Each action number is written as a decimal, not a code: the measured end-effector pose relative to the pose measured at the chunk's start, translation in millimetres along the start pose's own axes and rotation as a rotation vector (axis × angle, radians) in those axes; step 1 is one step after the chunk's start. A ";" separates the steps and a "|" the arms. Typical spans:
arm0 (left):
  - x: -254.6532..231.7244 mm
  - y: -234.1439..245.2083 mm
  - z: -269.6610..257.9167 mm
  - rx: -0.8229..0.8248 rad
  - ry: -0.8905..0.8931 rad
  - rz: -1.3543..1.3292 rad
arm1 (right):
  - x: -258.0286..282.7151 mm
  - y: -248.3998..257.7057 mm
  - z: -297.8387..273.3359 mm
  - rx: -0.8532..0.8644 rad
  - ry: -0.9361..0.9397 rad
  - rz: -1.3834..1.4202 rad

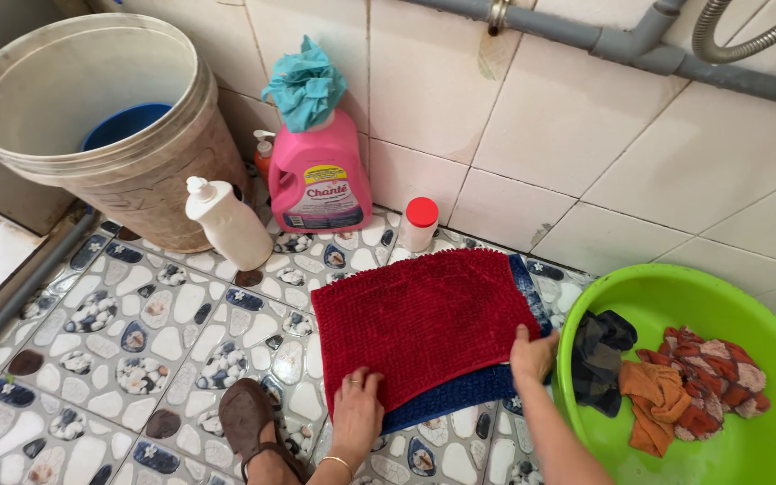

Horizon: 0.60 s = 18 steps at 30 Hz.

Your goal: Hand washing various items of clothing and a rug in a basin on a bathroom floor.

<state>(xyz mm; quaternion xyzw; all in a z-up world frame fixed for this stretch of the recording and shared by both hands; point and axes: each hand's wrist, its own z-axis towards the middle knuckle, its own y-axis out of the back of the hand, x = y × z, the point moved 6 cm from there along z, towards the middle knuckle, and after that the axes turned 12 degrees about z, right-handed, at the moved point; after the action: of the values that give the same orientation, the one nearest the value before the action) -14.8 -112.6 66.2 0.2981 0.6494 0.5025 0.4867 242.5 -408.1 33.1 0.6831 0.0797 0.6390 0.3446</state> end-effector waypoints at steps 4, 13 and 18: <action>-5.2 3.4 1.3 0.042 -0.028 0.059 | -126.8 -47.3 24.5 -0.130 -0.183 0.342; -10.6 14.9 11.6 0.135 -0.051 0.125 | -27.4 -9.1 -47.9 -0.098 -0.852 0.710; -12.2 11.9 10.1 0.120 -0.071 0.165 | -91.5 -42.6 -3.8 -0.141 -0.454 0.912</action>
<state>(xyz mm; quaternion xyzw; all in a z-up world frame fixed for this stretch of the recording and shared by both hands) -2.3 -115.9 81.2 0.3967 0.6340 0.4901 0.4478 237.5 -425.0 -66.4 0.7452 -0.3462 0.5637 0.0847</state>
